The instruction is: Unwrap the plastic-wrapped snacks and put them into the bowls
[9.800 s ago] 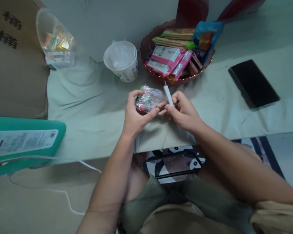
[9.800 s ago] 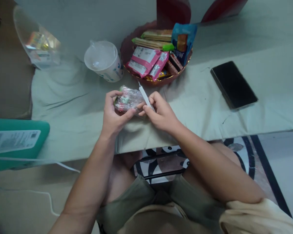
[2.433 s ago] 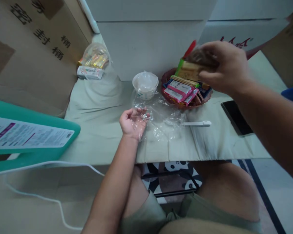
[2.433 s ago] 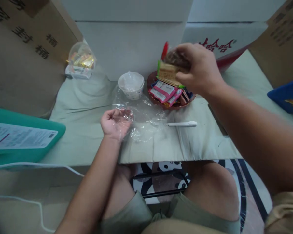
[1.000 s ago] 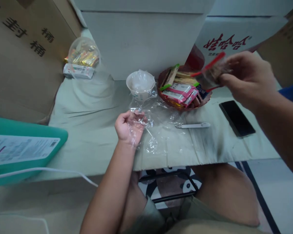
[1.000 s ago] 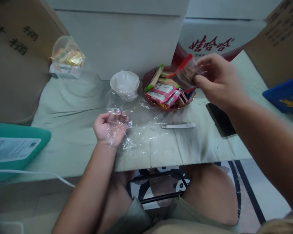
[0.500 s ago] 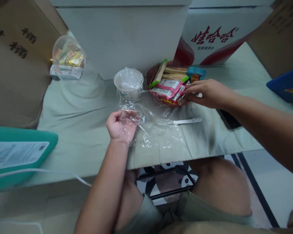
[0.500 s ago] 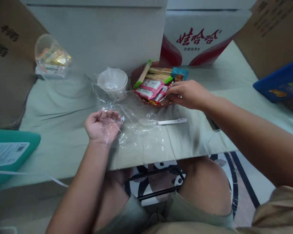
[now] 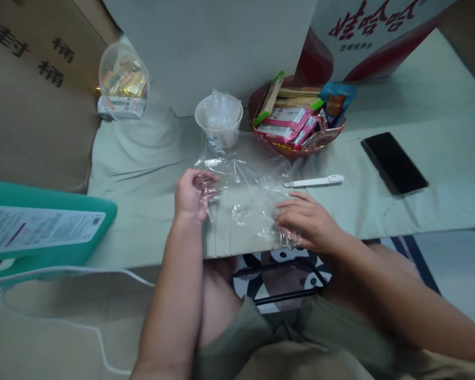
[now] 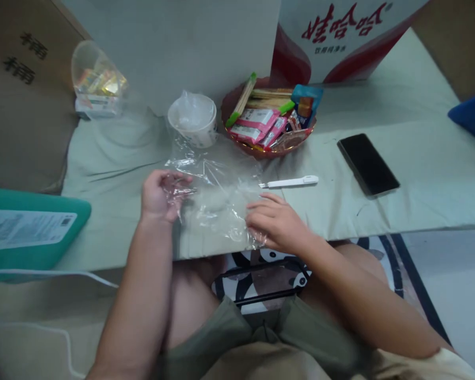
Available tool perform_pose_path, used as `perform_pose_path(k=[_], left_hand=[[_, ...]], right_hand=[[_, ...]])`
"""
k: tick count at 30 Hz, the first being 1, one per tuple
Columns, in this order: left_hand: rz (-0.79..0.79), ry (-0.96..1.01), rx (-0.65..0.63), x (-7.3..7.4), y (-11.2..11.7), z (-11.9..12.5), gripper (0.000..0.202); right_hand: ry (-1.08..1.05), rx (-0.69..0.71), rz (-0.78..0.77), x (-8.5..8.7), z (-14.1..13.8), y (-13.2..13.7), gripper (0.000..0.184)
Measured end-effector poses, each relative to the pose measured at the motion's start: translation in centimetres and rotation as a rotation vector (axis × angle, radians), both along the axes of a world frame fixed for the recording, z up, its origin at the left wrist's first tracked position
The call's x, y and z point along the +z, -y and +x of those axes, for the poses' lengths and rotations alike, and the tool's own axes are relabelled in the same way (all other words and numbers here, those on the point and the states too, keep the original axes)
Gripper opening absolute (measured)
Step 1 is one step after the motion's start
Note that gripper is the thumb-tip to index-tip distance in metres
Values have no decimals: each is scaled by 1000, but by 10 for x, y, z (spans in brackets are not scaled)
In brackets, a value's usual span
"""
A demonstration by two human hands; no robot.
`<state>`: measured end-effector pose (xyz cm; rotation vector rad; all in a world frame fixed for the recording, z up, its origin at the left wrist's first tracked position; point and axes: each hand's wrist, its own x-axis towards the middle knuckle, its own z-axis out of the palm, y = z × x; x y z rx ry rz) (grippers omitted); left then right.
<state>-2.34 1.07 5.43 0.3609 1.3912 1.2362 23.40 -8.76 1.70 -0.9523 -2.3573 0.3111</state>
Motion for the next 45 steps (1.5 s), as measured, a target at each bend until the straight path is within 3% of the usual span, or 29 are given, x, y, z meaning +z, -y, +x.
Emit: perform_pose_path(k=[3, 7, 12, 14, 16, 18, 20, 22, 24, 26, 28, 29, 33, 35, 37, 39, 41, 43, 45], left_hand=[[17, -259, 16, -2, 4, -14, 16], [58, -585, -132, -9, 13, -31, 23], [46, -788, -235, -15, 22, -41, 25], [20, -822, -246, -12, 22, -40, 24], [-5, -823, -262, -8, 23, -37, 22], [-23, -791, -286, -4, 24, -33, 21], [-32, -762, -286, -4, 26, -30, 20], [-43, -749, -263, -6, 27, -31, 20], [-44, -739, -224, -10, 27, -34, 19], [-38, -736, -188, -13, 27, -40, 19], [-31, -760, -152, -14, 27, -45, 20], [-31, -780, -144, -13, 27, -47, 21], [-57, -796, -146, -12, 28, -54, 15], [5, -790, -87, -11, 32, -59, 3], [222, -820, -40, -8, 40, -63, 15], [506, -840, -151, -2, 52, -63, 25], [662, -828, -449, 5, 66, -56, 38], [627, -837, -782, 10, 77, -42, 56], [566, -853, -974, 12, 82, -28, 71]], right_hand=[[-3, 56, -51, 0, -6, 8, 11], [-38, -8, -196, -5, -5, 18, 31], [-138, -381, -346, -9, 5, 17, 45], [-152, -575, -302, -7, 9, 13, 41], [-193, -676, -196, -4, 12, 9, 36], [-253, -586, -68, -1, 12, 7, 32], [-247, -298, -21, 1, 11, 7, 33], [-110, 11, -91, 1, 9, 10, 45], [77, 163, -210, -1, 8, 14, 72], [214, 168, -281, -5, 8, 18, 98], [279, 139, -287, -8, 9, 21, 99], [294, 124, -276, -10, 9, 21, 89], [185, 66, -181, -10, 7, 20, 22], [19, 35, -158, -8, 5, 18, 20], [-193, -35, -200, -4, 5, 15, 21], [-403, -167, -297, -1, 5, 12, 23], [-582, -341, -394, 2, 5, 8, 28], [-730, -496, -467, 2, 5, 4, 33], [-845, -596, -506, 0, 5, -1, 35]])
